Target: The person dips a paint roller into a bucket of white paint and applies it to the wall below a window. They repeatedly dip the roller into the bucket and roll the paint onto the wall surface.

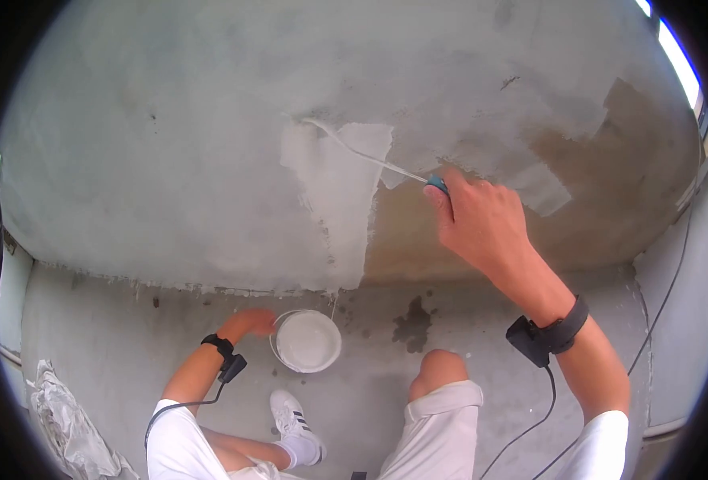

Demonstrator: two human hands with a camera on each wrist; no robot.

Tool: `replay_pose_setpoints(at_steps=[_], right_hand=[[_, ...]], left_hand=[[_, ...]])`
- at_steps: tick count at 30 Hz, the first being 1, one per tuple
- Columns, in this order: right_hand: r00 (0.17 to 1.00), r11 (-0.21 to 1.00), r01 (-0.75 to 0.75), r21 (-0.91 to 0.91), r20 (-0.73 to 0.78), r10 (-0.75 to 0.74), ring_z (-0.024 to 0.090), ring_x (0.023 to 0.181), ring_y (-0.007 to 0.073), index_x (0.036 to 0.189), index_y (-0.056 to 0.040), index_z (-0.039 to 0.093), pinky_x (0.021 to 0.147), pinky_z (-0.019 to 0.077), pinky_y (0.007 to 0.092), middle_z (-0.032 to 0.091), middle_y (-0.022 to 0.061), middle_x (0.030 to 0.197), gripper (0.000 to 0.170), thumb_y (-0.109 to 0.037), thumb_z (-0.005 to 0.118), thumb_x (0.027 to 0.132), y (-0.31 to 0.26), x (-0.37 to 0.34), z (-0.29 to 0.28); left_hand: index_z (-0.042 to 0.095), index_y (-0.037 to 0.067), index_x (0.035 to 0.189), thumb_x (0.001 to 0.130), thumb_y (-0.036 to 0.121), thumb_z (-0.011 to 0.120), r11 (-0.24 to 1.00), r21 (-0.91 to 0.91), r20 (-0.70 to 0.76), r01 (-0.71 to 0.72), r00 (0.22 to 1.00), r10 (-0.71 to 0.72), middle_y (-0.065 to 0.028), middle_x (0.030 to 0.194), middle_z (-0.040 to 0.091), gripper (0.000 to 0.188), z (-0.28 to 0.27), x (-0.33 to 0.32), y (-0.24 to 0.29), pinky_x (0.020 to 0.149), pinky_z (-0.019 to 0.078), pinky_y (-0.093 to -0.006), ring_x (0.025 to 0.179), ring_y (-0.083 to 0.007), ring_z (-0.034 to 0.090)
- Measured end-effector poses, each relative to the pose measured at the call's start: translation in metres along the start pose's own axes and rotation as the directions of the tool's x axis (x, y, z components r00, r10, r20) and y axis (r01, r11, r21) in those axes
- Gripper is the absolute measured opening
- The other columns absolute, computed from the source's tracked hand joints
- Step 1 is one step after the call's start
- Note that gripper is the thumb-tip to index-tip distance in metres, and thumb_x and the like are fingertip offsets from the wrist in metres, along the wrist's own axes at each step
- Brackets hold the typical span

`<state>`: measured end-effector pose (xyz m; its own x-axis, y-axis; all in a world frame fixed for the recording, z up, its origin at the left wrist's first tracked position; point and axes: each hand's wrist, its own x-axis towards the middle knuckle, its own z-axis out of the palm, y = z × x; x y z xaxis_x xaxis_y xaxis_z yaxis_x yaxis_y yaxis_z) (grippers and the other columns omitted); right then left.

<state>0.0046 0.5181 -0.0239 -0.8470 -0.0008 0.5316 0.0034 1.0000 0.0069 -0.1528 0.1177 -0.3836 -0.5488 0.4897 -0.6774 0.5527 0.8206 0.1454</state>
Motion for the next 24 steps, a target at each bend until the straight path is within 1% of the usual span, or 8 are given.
replay_pose_setpoints(at_steps=[2, 5, 8, 11, 14, 17, 21, 24], right_hand=[[1.0, 1.0, -0.013, -0.025, 0.006, 0.013, 0.055, 0.055, 0.0405, 0.081, -0.0035, 0.058, 0.052, 0.0415, 0.0481, 0.057, 0.0171, 0.057, 0.027, -0.025, 0.055, 0.097, 0.018, -0.008, 0.0], [0.999, 0.998, -0.039, -0.05, 0.009, 0.04, 0.056, 0.056, 0.0412, 0.081, -0.0033, 0.057, 0.052, 0.0414, 0.0488, 0.057, 0.0172, 0.058, 0.027, -0.025, 0.055, 0.097, 0.04, -0.021, -0.007], [0.995, 0.991, -0.089, -0.104, 0.035, 0.093, 0.056, 0.058, 0.0423, 0.082, -0.0033, 0.056, 0.053, 0.0419, 0.05, 0.058, 0.0177, 0.06, 0.027, -0.025, 0.055, 0.097, 0.059, -0.036, -0.009], [0.99, 0.986, -0.133, -0.097, 0.037, 0.137, 0.057, 0.06, 0.0436, 0.083, -0.0036, 0.055, 0.055, 0.0428, 0.0513, 0.058, 0.0185, 0.061, 0.026, -0.025, 0.054, 0.098, 0.082, -0.055, -0.008], [0.979, 0.969, -0.185, -0.163, 0.052, 0.195, 0.058, 0.062, 0.0439, 0.085, -0.0041, 0.055, 0.056, 0.0432, 0.052, 0.059, 0.0185, 0.062, 0.026, -0.026, 0.052, 0.098, 0.104, -0.076, -0.003], [0.974, 0.96, -0.216, -0.18, 0.023, 0.223, 0.059, 0.064, 0.0431, 0.088, -0.0048, 0.055, 0.057, 0.0435, 0.0519, 0.061, 0.0181, 0.064, 0.025, -0.026, 0.051, 0.099, 0.124, -0.095, 0.003], [0.966, 0.94, -0.248, -0.235, 0.018, 0.259, 0.061, 0.066, 0.0426, 0.09, -0.005, 0.054, 0.058, 0.0445, 0.0523, 0.062, 0.0174, 0.066, 0.024, -0.027, 0.051, 0.1, 0.15, -0.115, 0.006], [0.951, 0.919, -0.29, -0.267, 0.029, 0.309, 0.062, 0.067, 0.0429, 0.09, -0.0058, 0.053, 0.058, 0.0452, 0.0529, 0.062, 0.0174, 0.067, 0.025, -0.028, 0.05, 0.1, 0.167, -0.129, -0.001]], left_hand=[[0.071, 0.0, 0.097, 0.08, 0.025, 0.058, 0.999, -0.013, 0.035, 0.046, 0.998, -0.045, -0.0214, 0.098, 0.071, 0.033, -0.01, -0.013, 0.011, 0.081, 0.0538, -0.0487, 0.091, -0.0397, 0.068], [0.071, 0.0, 0.097, 0.08, 0.026, 0.059, 1.0, 0.003, -0.017, -0.015, 1.0, 0.015, -0.0213, 0.101, 0.07, 0.033, 0.002, -0.004, 0.004, 0.083, 0.0534, -0.0492, 0.094, -0.0399, 0.067], [0.072, 0.0, 0.095, 0.08, 0.028, 0.058, 1.0, -0.024, -0.06, 0.0, 0.998, -0.001, -0.0218, 0.101, 0.07, 0.034, -0.007, -0.018, 0.015, 0.083, 0.0529, -0.0499, 0.094, -0.0402, 0.067], [0.072, 0.001, 0.094, 0.08, 0.03, 0.057, 1.0, -0.007, -0.057, 0.009, 0.998, -0.009, -0.022, 0.1, 0.07, 0.035, -0.006, -0.016, 0.013, 0.083, 0.0527, -0.0506, 0.093, -0.0409, 0.067], [0.072, 0.002, 0.093, 0.08, 0.03, 0.056, 0.999, 0.027, -0.121, -0.046, 0.991, 0.048, -0.0217, 0.098, 0.07, 0.035, -0.006, -0.022, 0.011, 0.081, 0.0528, -0.0511, 0.091, -0.0414, 0.067], [0.073, 0.002, 0.091, 0.08, 0.03, 0.056, 0.997, 0.049, -0.136, -0.054, 0.989, 0.061, -0.0214, 0.097, 0.07, 0.034, -0.001, -0.019, 0.008, 0.079, 0.0529, -0.0515, 0.089, -0.0414, 0.067], [0.072, 0.001, 0.088, 0.078, 0.029, 0.058, 0.999, 0.024, -0.112, -0.024, 0.993, 0.027, -0.0226, 0.095, 0.069, 0.033, -0.002, -0.022, 0.006, 0.076, 0.0529, -0.0517, 0.087, -0.0413, 0.067], [0.072, 0.001, 0.087, 0.077, 0.03, 0.059, 1.0, 0.004, -0.112, -0.015, 0.994, 0.015, -0.0233, 0.095, 0.069, 0.033, 0.002, -0.003, 0.0, 0.077, 0.053, -0.0511, 0.087, -0.0416, 0.067]])
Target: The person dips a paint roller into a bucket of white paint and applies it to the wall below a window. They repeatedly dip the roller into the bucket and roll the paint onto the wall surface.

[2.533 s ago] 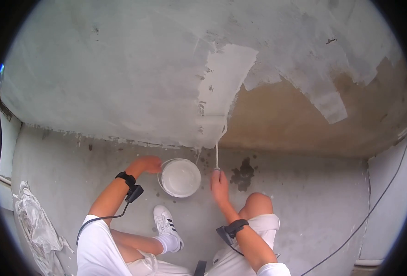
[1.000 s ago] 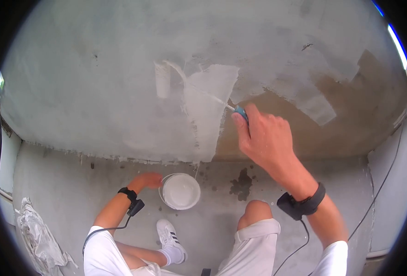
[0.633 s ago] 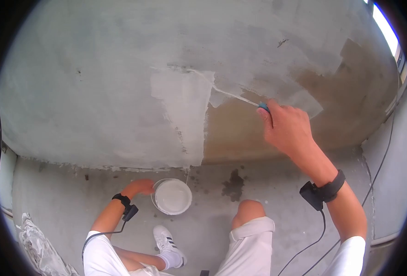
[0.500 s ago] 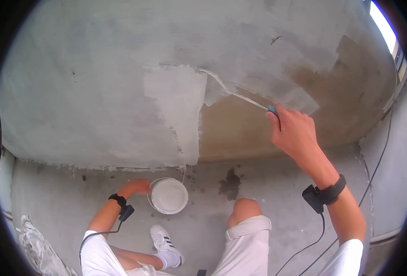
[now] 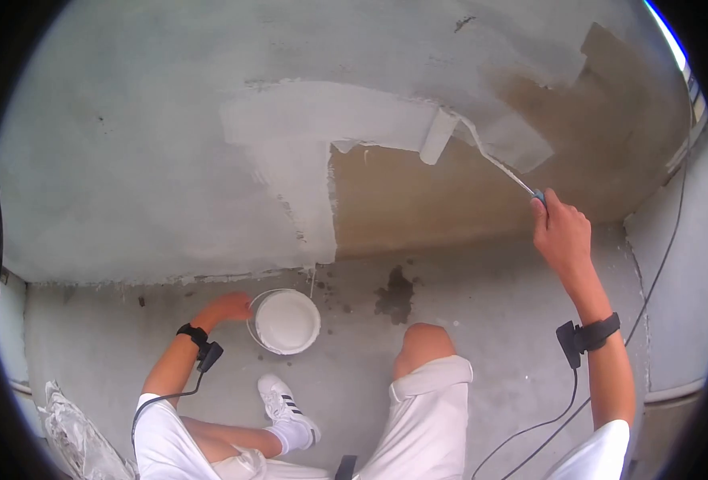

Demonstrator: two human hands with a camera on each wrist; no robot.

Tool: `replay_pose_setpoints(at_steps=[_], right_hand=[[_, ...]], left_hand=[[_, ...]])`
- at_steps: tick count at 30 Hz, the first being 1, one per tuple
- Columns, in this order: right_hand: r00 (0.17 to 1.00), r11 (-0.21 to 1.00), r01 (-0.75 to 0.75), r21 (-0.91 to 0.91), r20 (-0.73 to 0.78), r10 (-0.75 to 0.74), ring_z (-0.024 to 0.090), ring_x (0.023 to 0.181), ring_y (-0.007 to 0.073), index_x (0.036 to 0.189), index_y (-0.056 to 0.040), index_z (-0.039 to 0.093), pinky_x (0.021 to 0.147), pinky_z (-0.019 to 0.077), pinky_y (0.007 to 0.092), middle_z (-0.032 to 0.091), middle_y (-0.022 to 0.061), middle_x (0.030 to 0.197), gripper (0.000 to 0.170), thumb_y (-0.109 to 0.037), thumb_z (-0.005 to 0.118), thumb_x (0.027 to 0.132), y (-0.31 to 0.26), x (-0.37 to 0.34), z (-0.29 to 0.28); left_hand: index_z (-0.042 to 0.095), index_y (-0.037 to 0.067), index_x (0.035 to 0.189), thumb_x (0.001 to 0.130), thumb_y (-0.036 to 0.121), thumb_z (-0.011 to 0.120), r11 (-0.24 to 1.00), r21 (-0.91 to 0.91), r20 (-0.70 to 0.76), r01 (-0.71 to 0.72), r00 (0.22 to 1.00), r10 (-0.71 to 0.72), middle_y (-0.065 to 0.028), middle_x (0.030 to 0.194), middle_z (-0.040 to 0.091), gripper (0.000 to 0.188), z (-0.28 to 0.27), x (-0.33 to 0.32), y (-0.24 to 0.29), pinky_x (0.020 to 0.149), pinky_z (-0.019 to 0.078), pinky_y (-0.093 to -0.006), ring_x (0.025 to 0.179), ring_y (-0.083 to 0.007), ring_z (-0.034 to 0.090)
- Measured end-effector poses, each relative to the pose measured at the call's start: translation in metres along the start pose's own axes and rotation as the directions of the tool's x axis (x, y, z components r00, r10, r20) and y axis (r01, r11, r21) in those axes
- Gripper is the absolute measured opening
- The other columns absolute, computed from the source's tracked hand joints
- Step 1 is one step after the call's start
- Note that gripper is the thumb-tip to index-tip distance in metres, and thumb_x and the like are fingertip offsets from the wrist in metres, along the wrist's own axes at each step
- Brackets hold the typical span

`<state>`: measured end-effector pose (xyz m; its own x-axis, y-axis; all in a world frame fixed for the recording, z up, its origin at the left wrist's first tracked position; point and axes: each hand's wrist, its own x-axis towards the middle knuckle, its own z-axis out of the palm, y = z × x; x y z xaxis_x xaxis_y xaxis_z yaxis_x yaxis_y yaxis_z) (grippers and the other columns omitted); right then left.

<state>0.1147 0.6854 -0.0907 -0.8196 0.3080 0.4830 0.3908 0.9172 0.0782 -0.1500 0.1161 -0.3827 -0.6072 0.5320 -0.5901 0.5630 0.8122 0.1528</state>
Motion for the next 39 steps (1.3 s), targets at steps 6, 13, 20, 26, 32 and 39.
replay_pose_setpoints(at_steps=[6, 13, 20, 26, 32, 39], right_hand=[[0.993, 0.992, -0.114, -0.062, 0.014, 0.115, 0.061, 0.066, 0.044, 0.088, -0.007, 0.051, 0.058, 0.0453, 0.0537, 0.063, 0.0176, 0.068, 0.027, -0.031, 0.049, 0.1, 0.044, -0.017, 0.009], [0.988, 0.985, -0.154, -0.078, 0.005, 0.155, 0.062, 0.067, 0.0428, 0.087, -0.0072, 0.052, 0.057, 0.045, 0.0524, 0.063, 0.0163, 0.067, 0.027, -0.031, 0.049, 0.1, 0.067, -0.029, 0.017], [0.999, 0.999, -0.042, 0.011, -0.031, 0.042, 0.061, 0.064, 0.0406, 0.086, -0.0072, 0.052, 0.055, 0.043, 0.051, 0.062, 0.0149, 0.066, 0.026, -0.029, 0.052, 0.099, 0.006, -0.011, 0.013], [0.994, 0.975, 0.099, 0.199, -0.074, -0.086, 0.058, 0.057, 0.0376, 0.083, -0.0068, 0.053, 0.051, 0.0427, 0.0455, 0.06, 0.013, 0.062, 0.024, -0.026, 0.056, 0.097, -0.089, 0.013, 0.002], [0.98, 0.919, 0.198, 0.341, -0.085, -0.18, 0.058, 0.055, 0.0372, 0.079, -0.005, 0.055, 0.05, 0.0422, 0.0444, 0.057, 0.0136, 0.057, 0.027, -0.027, 0.059, 0.095, -0.164, 0.029, -0.006], [0.959, 0.893, 0.274, 0.357, -0.031, -0.282, 0.055, 0.053, 0.0374, 0.081, -0.0062, 0.058, 0.049, 0.0409, 0.0454, 0.056, 0.014, 0.056, 0.026, -0.028, 0.057, 0.095, -0.233, 0.048, 0.005]], left_hand=[[0.071, 0.001, 0.088, 0.076, 0.031, 0.06, 1.0, -0.019, 0.004, 0.01, 1.0, -0.01, -0.023, 0.095, 0.069, 0.034, -0.015, -0.013, 0.013, 0.078, 0.0529, -0.0507, 0.087, -0.0423, 0.066], [0.072, 0.005, 0.093, 0.078, 0.033, 0.058, 0.999, 0.014, 0.061, 0.039, 0.997, -0.04, -0.0211, 0.098, 0.069, 0.034, -0.01, -0.006, 0.004, 0.078, 0.0518, -0.0483, 0.09, -0.04, 0.065], [0.072, 0.004, 0.097, 0.08, 0.035, 0.056, 1.0, -0.005, 0.05, 0.018, 0.999, -0.018, -0.0216, 0.101, 0.068, 0.039, -0.025, -0.023, 0.019, 0.08, 0.0519, -0.0502, 0.092, -0.0421, 0.065], [0.072, 0.002, 0.095, 0.079, 0.035, 0.057, 0.999, 0.012, 0.032, -0.034, 0.999, 0.033, -0.022, 0.101, 0.068, 0.039, -0.012, -0.012, 0.003, 0.079, 0.052, -0.0501, 0.09, -0.0415, 0.065], [0.07, 0.002, 0.087, 0.08, 0.035, 0.057, 0.999, 0.049, -0.019, -0.025, 0.999, 0.026, -0.0217, 0.089, 0.069, 0.036, -0.002, -0.009, 0.0, 0.071, 0.0509, -0.0497, 0.081, -0.0413, 0.065], [0.07, 0.003, 0.087, 0.078, 0.035, 0.058, 1.0, -0.006, -0.01, -0.014, 1.0, 0.014, -0.0206, 0.089, 0.069, 0.035, -0.008, -0.017, 0.006, 0.073, 0.052, -0.048, 0.082, -0.0408, 0.065]])
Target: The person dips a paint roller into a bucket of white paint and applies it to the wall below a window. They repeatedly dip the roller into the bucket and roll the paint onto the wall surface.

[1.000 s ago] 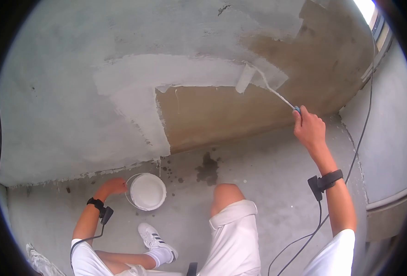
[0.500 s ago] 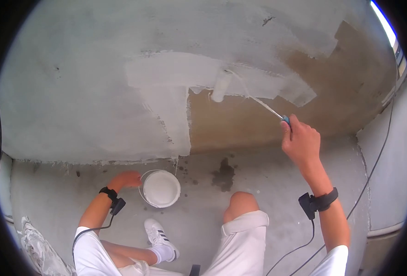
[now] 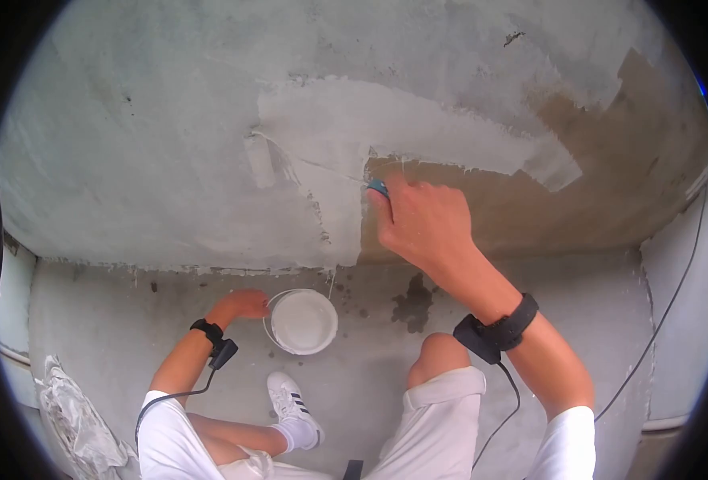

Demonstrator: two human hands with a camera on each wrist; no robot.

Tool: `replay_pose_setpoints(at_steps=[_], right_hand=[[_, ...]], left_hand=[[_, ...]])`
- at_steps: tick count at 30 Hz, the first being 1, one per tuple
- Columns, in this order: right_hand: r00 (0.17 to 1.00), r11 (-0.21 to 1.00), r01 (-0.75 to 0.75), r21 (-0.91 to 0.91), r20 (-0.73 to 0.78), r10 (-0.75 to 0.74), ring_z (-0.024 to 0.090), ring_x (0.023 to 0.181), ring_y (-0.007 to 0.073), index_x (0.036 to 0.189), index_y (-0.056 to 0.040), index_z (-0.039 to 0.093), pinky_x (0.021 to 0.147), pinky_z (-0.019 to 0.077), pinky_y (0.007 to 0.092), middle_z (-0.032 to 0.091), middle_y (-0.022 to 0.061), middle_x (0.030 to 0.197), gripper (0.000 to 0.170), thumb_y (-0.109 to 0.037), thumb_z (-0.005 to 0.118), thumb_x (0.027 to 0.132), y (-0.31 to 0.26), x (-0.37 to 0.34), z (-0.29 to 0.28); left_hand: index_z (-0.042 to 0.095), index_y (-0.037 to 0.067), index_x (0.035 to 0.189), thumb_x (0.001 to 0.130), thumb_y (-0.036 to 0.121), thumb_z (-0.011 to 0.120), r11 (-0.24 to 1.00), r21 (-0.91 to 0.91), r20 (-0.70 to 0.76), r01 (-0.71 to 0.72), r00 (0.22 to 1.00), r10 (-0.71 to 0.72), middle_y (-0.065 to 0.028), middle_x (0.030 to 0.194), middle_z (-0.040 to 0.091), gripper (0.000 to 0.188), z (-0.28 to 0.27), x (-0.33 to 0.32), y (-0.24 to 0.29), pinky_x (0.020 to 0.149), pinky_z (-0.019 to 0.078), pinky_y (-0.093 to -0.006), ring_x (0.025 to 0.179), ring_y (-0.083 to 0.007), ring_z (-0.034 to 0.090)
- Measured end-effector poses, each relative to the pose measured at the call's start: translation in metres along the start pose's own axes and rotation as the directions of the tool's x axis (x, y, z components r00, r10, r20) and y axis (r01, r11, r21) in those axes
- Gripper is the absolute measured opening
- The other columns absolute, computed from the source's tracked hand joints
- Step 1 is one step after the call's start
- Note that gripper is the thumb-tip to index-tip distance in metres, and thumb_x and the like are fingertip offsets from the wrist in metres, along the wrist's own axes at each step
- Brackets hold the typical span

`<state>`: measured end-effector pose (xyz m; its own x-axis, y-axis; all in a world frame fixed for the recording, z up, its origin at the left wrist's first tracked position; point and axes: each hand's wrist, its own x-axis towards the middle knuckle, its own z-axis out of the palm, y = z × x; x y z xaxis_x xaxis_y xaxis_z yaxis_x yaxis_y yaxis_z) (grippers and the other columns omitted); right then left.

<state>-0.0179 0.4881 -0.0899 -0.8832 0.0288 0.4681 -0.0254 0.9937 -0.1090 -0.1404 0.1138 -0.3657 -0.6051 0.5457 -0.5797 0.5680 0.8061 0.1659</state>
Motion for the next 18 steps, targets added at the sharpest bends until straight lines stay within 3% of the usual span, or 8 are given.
replay_pose_setpoints(at_steps=[6, 18], right_hand=[[0.999, 0.998, 0.013, -0.064, -0.031, -0.015, 0.057, 0.055, 0.0377, 0.083, -0.0063, 0.058, 0.049, 0.0423, 0.047, 0.058, 0.0143, 0.059, 0.024, -0.027, 0.057, 0.095, 0.015, 0.002, 0.014], [0.998, 0.982, -0.068, -0.177, -0.002, 0.069, 0.061, 0.058, 0.0382, 0.093, -0.0071, 0.06, 0.052, 0.0458, 0.0473, 0.062, 0.015, 0.064, 0.02, -0.026, 0.056, 0.095, 0.114, -0.056, 0.003]], left_hand=[[0.07, 0.003, 0.088, 0.076, 0.035, 0.059, 1.0, 0.006, 0.021, 0.027, 0.999, -0.027, -0.0205, 0.09, 0.069, 0.035, -0.001, 0.005, 0.0, 0.071, 0.0516, -0.047, 0.083, -0.039, 0.066], [0.071, 0.002, 0.089, 0.074, 0.029, 0.06, 0.999, 0.039, 0.065, 0.017, 0.998, -0.02, -0.0217, 0.09, 0.069, 0.033, -0.01, 0.01, 0.006, 0.073, 0.0522, -0.0485, 0.082, -0.0399, 0.066]])
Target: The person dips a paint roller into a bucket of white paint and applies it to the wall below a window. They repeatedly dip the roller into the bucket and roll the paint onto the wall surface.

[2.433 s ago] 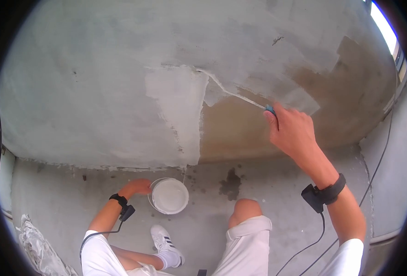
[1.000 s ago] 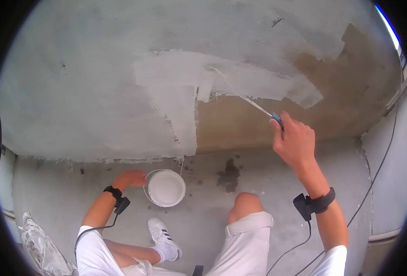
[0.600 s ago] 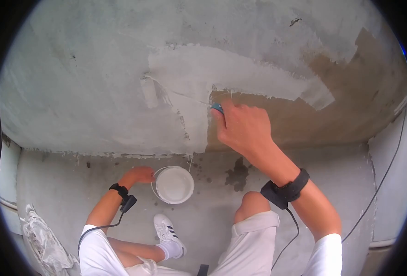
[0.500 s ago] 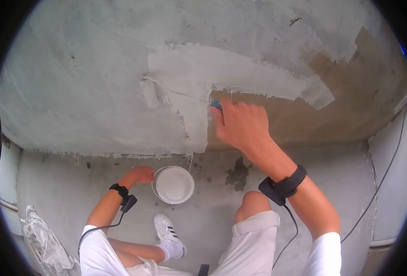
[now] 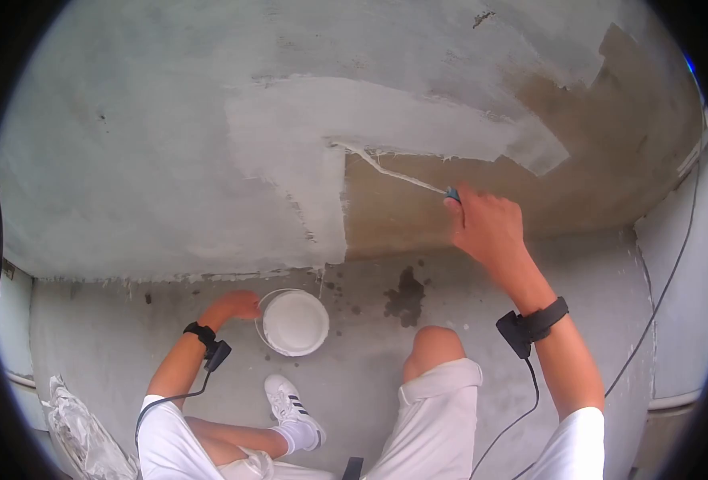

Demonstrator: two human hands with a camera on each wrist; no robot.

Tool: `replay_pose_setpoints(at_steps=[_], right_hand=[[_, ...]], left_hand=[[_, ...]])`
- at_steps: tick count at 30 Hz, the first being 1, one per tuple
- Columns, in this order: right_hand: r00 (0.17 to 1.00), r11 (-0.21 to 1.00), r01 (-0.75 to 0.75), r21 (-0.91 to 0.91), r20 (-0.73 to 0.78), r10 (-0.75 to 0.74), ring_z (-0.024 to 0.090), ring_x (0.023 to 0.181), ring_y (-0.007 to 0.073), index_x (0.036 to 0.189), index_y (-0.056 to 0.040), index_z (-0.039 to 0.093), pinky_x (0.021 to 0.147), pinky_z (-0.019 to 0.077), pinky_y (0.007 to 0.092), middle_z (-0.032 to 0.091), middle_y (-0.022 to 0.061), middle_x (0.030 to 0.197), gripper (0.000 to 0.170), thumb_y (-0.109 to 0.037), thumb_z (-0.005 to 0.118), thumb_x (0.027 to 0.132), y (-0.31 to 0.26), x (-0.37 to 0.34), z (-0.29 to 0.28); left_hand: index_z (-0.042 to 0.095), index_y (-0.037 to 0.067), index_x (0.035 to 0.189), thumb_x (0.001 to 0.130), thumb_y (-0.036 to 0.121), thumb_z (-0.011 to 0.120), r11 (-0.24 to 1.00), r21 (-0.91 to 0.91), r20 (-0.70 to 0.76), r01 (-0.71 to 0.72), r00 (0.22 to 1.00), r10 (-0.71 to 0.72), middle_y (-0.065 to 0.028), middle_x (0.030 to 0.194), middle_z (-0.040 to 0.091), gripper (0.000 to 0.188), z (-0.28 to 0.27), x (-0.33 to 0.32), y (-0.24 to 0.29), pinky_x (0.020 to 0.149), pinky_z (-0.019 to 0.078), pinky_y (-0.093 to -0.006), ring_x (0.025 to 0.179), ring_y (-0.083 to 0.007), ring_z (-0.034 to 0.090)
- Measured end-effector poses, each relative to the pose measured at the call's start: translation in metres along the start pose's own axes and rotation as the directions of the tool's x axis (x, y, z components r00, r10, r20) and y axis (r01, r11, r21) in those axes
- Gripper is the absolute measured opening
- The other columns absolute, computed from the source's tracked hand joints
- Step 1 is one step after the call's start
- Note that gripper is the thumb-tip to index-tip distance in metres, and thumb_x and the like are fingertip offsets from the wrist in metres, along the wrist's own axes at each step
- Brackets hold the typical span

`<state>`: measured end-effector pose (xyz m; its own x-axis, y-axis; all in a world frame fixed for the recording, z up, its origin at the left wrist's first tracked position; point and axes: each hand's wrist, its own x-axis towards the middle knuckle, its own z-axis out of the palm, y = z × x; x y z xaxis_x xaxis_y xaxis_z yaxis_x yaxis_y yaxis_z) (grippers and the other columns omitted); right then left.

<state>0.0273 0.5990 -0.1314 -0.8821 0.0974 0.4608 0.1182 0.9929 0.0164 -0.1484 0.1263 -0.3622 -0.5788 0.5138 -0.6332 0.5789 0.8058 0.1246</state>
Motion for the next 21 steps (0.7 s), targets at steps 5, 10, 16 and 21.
replay_pose_setpoints(at_steps=[5, 10, 16, 21], right_hand=[[0.994, 0.99, -0.099, -0.099, 0.031, 0.103, 0.061, 0.058, 0.0378, 0.095, -0.0078, 0.058, 0.052, 0.0462, 0.0475, 0.061, 0.0147, 0.063, 0.019, -0.026, 0.055, 0.096, 0.047, -0.034, 0.0], [0.982, 0.961, -0.181, -0.208, 0.019, 0.189, 0.063, 0.059, 0.0379, 0.099, -0.0077, 0.055, 0.053, 0.0474, 0.0481, 0.063, 0.0157, 0.066, 0.021, -0.029, 0.052, 0.098, 0.093, -0.065, -0.002], [0.95, 0.911, -0.295, -0.287, 0.011, 0.311, 0.063, 0.062, 0.0396, 0.097, -0.0077, 0.053, 0.055, 0.0479, 0.0504, 0.064, 0.017, 0.068, 0.024, -0.032, 0.049, 0.1, 0.135, -0.097, -0.005], [0.922, 0.877, -0.365, -0.313, 0.007, 0.386, 0.063, 0.063, 0.0409, 0.09, -0.0067, 0.052, 0.056, 0.0474, 0.0511, 0.063, 0.0166, 0.066, 0.028, -0.033, 0.048, 0.1, 0.162, -0.126, -0.011]], left_hand=[[0.072, 0.002, 0.095, 0.074, 0.026, 0.06, 1.0, 0.021, 0.019, -0.005, 1.0, 0.005, -0.0219, 0.098, 0.07, 0.034, -0.007, -0.003, 0.008, 0.079, 0.0537, -0.0485, 0.091, -0.0408, 0.066], [0.072, 0.003, 0.094, 0.074, 0.028, 0.061, 0.999, 0.004, 0.039, 0.043, 0.998, -0.043, -0.0218, 0.097, 0.07, 0.033, -0.011, -0.006, 0.015, 0.079, 0.0534, -0.0486, 0.09, -0.0409, 0.066], [0.071, 0.003, 0.085, 0.073, 0.03, 0.061, 0.999, 0.021, 0.052, 0.036, 0.998, -0.037, -0.0198, 0.091, 0.07, 0.032, -0.007, 0.001, 0.008, 0.073, 0.0524, -0.0473, 0.083, -0.0374, 0.067], [0.07, 0.003, 0.082, 0.074, 0.032, 0.061, 0.999, 0.007, 0.046, 0.037, 0.998, -0.037, -0.0196, 0.089, 0.07, 0.032, -0.012, -0.003, 0.013, 0.07, 0.051, -0.0468, 0.079, -0.037, 0.066]])
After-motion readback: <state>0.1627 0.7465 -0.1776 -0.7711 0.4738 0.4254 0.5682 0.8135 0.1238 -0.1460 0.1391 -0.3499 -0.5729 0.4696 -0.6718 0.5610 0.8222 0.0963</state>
